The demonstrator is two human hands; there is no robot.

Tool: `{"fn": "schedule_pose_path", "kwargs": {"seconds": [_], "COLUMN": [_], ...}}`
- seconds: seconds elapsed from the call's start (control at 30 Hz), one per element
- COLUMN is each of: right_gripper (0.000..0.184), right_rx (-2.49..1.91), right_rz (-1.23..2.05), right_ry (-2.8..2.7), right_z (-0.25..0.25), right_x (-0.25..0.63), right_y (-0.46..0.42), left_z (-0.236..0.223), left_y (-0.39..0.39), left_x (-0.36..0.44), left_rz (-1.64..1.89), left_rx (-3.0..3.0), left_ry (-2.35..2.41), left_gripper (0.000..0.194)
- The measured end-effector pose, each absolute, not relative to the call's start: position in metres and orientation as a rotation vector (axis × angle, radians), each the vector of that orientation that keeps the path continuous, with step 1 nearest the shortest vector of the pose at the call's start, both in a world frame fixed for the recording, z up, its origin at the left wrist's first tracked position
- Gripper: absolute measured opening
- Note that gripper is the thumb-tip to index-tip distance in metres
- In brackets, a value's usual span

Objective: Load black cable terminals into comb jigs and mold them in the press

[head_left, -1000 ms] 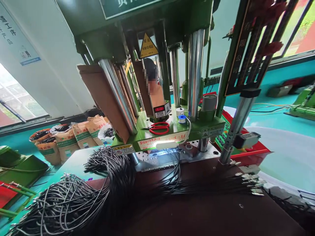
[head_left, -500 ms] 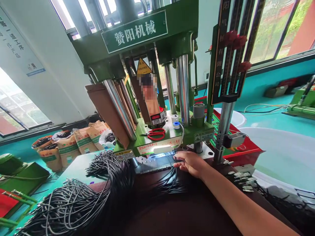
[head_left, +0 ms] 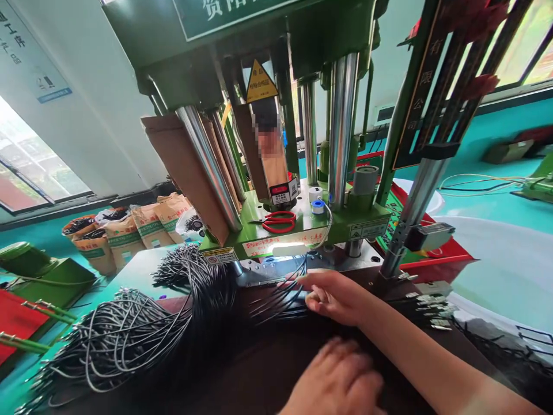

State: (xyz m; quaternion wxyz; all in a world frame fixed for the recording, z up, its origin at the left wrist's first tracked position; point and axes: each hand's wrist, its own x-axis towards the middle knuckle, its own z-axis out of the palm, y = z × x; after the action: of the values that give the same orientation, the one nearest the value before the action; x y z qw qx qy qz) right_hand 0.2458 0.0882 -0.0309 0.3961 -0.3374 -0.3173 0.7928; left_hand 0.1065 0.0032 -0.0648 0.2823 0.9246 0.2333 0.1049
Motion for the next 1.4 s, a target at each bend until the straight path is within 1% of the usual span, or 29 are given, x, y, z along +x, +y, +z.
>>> {"fn": "schedule_pose_path", "kwargs": {"seconds": [0.07, 0.13, 0.2, 0.23, 0.27, 0.3, 0.37, 0.4, 0.43, 0.47, 0.5, 0.6, 0.7, 0.77, 0.87, 0.9, 0.93, 1.03, 1.1, 1.27, 1.4], "right_gripper": [0.019, 0.02, 0.022, 0.023, 0.024, 0.027, 0.041, 0.05, 0.056, 0.057, 0.053, 0.03, 0.02, 0.022, 0.048, 0.053, 0.052, 0.031, 0.025, 0.02, 0.023], "right_rx": [-0.805, -0.776, -0.774, -0.824, -0.913, -1.026, -1.227, -1.284, -1.316, -1.338, -1.353, -1.335, -1.251, -1.267, -1.296, -1.281, -1.262, -1.221, -1.197, -1.211, -1.236], "right_rz": [2.017, 1.999, 1.966, 1.895, 1.761, 1.556, 1.04, 0.836, 0.742, 0.724, 0.746, 0.803, 0.773, 0.755, 0.822, 0.856, 0.883, 0.891, 0.852, 0.793, 0.794], "right_ry": [-0.863, -0.925, -0.987, -1.095, -1.277, -1.514, -2.008, -2.19, -2.3, -2.361, -2.39, -2.413, -2.428, -2.405, -2.391, -2.383, -2.369, -2.305, -2.29, -2.269, -2.214], "right_z": [-0.03, -0.029, -0.029, -0.03, -0.031, -0.033, -0.038, -0.04, -0.042, -0.044, -0.044, -0.04, -0.032, -0.028, -0.028, -0.03, -0.031, -0.035, -0.037, -0.044, -0.047], "right_x": [0.242, 0.24, 0.24, 0.242, 0.244, 0.246, 0.251, 0.253, 0.254, 0.255, 0.256, 0.258, 0.262, 0.265, 0.266, 0.265, 0.263, 0.257, 0.253, 0.246, 0.239], "right_y": [0.084, 0.082, 0.082, 0.082, 0.082, 0.081, 0.079, 0.078, 0.077, 0.076, 0.075, 0.075, 0.074, 0.073, 0.073, 0.073, 0.074, 0.075, 0.076, 0.077, 0.076], "left_z": [-0.068, -0.067, -0.065, -0.063, -0.061, -0.059, -0.055, -0.053, -0.051, -0.049, -0.047, -0.042, -0.036, -0.032, -0.03, -0.029, -0.029, -0.03, -0.031, -0.034, -0.036], "left_y": [0.02, 0.035, 0.046, 0.051, 0.054, 0.057, 0.06, 0.062, 0.063, 0.064, 0.065, 0.069, 0.071, 0.072, 0.072, 0.072, 0.072, 0.072, 0.072, 0.072, 0.071], "left_x": [0.091, 0.066, 0.038, 0.026, 0.014, 0.005, -0.007, -0.01, -0.011, -0.011, -0.01, -0.006, -0.003, -0.001, 0.001, 0.001, 0.002, 0.004, 0.005, 0.009, 0.01], "left_rz": [0.371, 0.303, 0.182, 0.152, 0.136, 0.125, 0.112, 0.109, 0.108, 0.108, 0.115, 0.185, 0.328, 0.383, 0.44, 0.463, 0.486, 0.542, 0.574, 0.618, 0.638], "left_rx": [2.687, 2.755, 2.707, 2.663, 2.62, 2.575, 2.501, 2.472, 2.451, 2.436, 2.428, 2.402, 2.31, 2.235, 2.158, 2.131, 2.105, 2.046, 2.033, 2.044, 2.029], "left_ry": [0.743, 0.985, 1.232, 1.328, 1.393, 1.437, 1.465, 1.459, 1.448, 1.435, 1.425, 1.376, 1.314, 1.31, 1.309, 1.31, 1.313, 1.337, 1.344, 1.359, 1.405], "left_gripper": [0.048, 0.057, 0.057, 0.055, 0.053, 0.051, 0.047, 0.046, 0.045, 0.044, 0.042, 0.034, 0.022, 0.015, 0.011, 0.011, 0.011, 0.012, 0.014, 0.021, 0.026]}}
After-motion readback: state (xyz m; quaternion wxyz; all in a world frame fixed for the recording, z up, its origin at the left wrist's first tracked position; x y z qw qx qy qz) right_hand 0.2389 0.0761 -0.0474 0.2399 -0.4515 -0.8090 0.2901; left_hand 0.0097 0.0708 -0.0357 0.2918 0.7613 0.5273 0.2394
